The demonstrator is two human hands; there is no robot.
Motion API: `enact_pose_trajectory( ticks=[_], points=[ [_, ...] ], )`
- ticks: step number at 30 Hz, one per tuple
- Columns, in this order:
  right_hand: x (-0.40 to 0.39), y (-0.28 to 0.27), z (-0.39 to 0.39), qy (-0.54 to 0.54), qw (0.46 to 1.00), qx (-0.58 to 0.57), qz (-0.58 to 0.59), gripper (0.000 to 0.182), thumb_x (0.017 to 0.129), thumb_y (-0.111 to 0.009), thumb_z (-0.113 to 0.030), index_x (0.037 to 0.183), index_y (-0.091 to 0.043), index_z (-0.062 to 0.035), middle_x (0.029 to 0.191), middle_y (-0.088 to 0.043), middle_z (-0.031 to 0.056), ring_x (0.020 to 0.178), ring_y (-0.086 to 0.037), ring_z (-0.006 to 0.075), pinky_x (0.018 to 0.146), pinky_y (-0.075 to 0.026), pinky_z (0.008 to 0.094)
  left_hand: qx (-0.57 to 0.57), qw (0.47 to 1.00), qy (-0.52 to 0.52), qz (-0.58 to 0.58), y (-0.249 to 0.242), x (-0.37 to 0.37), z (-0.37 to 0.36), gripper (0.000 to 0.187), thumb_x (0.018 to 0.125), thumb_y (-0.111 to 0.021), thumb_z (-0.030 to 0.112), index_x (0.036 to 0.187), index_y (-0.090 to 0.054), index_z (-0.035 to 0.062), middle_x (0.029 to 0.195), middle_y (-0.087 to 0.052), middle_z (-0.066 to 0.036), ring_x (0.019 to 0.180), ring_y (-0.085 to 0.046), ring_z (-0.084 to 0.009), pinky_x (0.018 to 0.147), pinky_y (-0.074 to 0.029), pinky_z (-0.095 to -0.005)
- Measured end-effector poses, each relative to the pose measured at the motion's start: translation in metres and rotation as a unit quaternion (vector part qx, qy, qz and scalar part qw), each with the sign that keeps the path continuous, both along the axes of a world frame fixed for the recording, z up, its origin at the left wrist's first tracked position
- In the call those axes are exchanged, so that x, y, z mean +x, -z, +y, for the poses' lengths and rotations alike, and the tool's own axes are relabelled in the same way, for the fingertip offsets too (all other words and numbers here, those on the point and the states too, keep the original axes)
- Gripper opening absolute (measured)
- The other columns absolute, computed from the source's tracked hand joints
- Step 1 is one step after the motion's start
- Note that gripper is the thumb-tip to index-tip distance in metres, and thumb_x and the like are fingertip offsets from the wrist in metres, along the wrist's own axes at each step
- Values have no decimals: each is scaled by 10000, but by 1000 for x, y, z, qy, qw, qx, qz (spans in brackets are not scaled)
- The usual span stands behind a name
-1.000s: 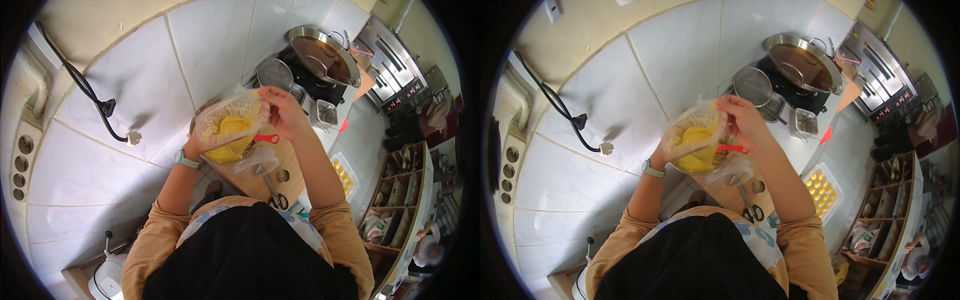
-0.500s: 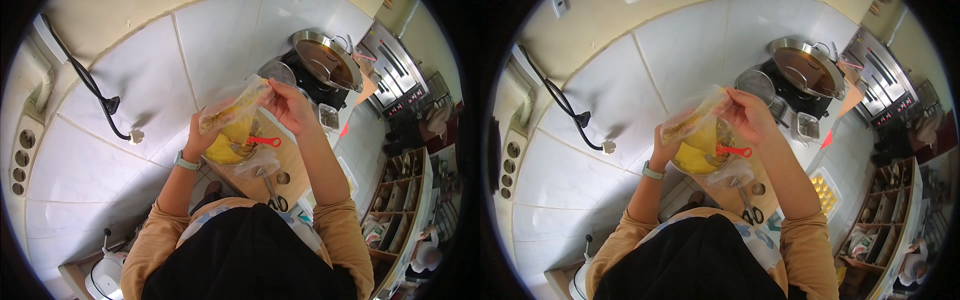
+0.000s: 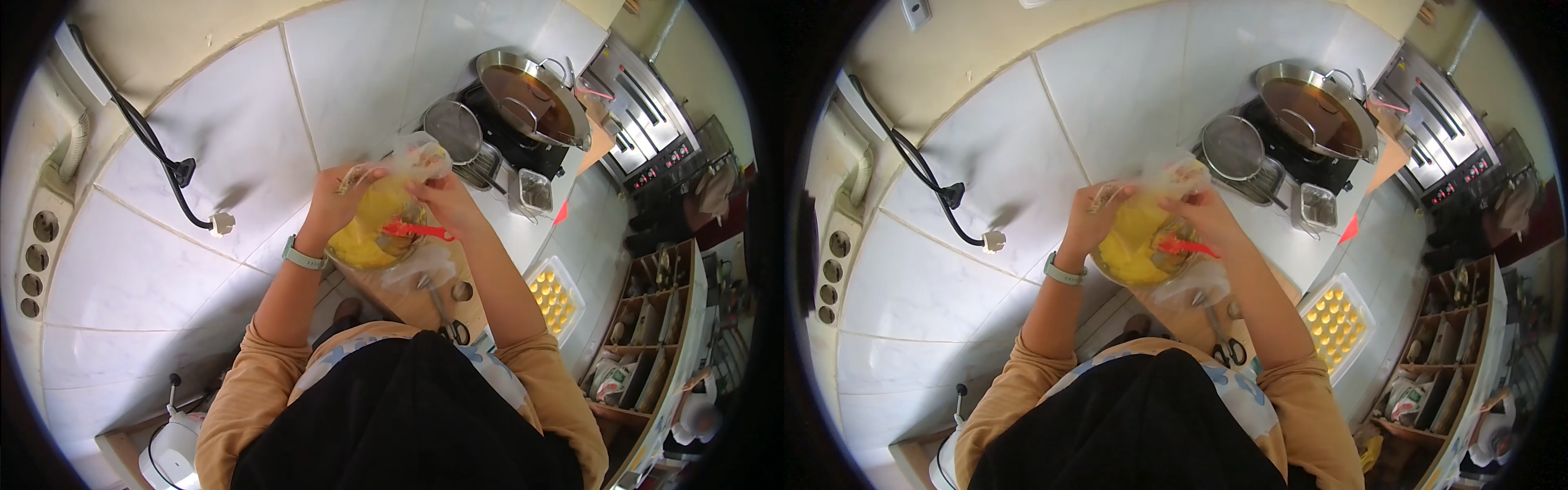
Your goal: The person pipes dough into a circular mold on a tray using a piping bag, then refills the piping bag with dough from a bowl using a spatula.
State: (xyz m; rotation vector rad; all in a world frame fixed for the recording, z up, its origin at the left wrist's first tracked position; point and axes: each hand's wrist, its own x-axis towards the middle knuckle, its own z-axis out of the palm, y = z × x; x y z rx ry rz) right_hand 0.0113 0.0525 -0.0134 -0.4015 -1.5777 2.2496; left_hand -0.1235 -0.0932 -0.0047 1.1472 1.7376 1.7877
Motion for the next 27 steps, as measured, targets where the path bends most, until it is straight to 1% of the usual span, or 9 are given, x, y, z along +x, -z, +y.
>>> enact_pose_trajectory(
  ticks=[4, 7, 10, 13, 16, 19, 22, 25, 27],
  points=[
    [-6, -19, -10, 11, 999, 44, 1, 252, 791, -710, -73, 1020, -608, -90, 918, -638, -21, 803, -589, 86, 665, -445, 231, 2, 996, 2, -86, 12, -10, -11, 286, 911, -588, 242, 909, -676, -30, 727, -605, 22, 686, -493, -41, 612, -429, -219],
    [-10, -28, -20, 17, 999, -20, 33, 209, 814, -700, -115, 1005, -616, -106, 898, -642, -33, 790, -595, 73, 597, -425, 222, 37, 997, 0, -74, 13, -15, -21, 322, 931, -553, 257, 946, -664, -45, 781, -633, 12, 710, -525, -51, 640, -442, -211],
    [-15, -45, -30, 12, 994, -92, 49, 198, 819, -709, -205, 965, -640, -90, 893, -647, -30, 781, -587, 57, 612, -416, 201, 84, 995, 9, -48, -3, -6, -29, 356, 948, -521, 278, 1009, -642, -51, 882, -657, -13, 786, -567, -68, 694, -467, -216],
    [-14, -56, -28, 4, 993, -113, 41, 216, 811, -719, -237, 959, -647, -96, 880, -649, -25, 763, -584, 58, 608, -418, 204, 52, 986, 53, -148, -5, -10, -38, 367, 959, -496, 286, 1079, -616, -40, 986, -657, -45, 879, -589, -86, 767, -480, -230],
    [-12, -55, -15, -8, 1000, 21, 4, 190, 835, -686, -199, 998, -649, -108, 872, -655, -17, 763, -610, 70, 581, -455, 220, 93, 979, 72, -165, 7, -21, -39, 381, 977, -450, 294, 1079, -618, -32, 1012, -652, -53, 906, -589, -94, 779, -479, -237],
    [-11, -68, -16, -8, 990, 138, -27, 221, 834, -683, -199, 1005, -652, -63, 842, -653, 1, 742, -614, 79, 578, -474, 222, 144, 975, 10, -170, -22, 4, -27, 390, 988, -416, 308, 1090, -605, -16, 930, -647, -31, 862, -590, -96, 747, -474, -231],
    [-24, -73, -37, -4, 969, 241, -55, 245, 827, -682, -204, 984, -643, -19, 804, -640, 10, 740, -611, 84, 583, -489, 234, 1, 997, -7, -82, -7, -2, -22, 396, 1000, -372, 316, 1072, -586, -9, 861, -590, 1, 774, -520, -81, 738, -425, -225],
    [-40, -74, -44, 36, 950, 301, -75, 264, 820, -683, -201, 986, -617, -6, 830, -632, 38, 736, -609, 94, 591, -503, 248, 118, 988, 49, -84, 3, 1, -8, 291, 988, -425, 235, 1103, -543, -5, 953, -581, -15, 932, -556, -114, 815, -455, -254],
    [-47, -70, -41, 60, 963, 259, -44, 312, 810, -690, -178, 1054, -574, -22, 865, -632, 60, 731, -610, 100, 589, -505, 246, 168, 979, 94, -73, -1, 7, -2, 230, 964, -446, 153, 1100, -539, -6, 991, -576, -24, 940, -548, -115, 817, -452, -261]
  ],
)
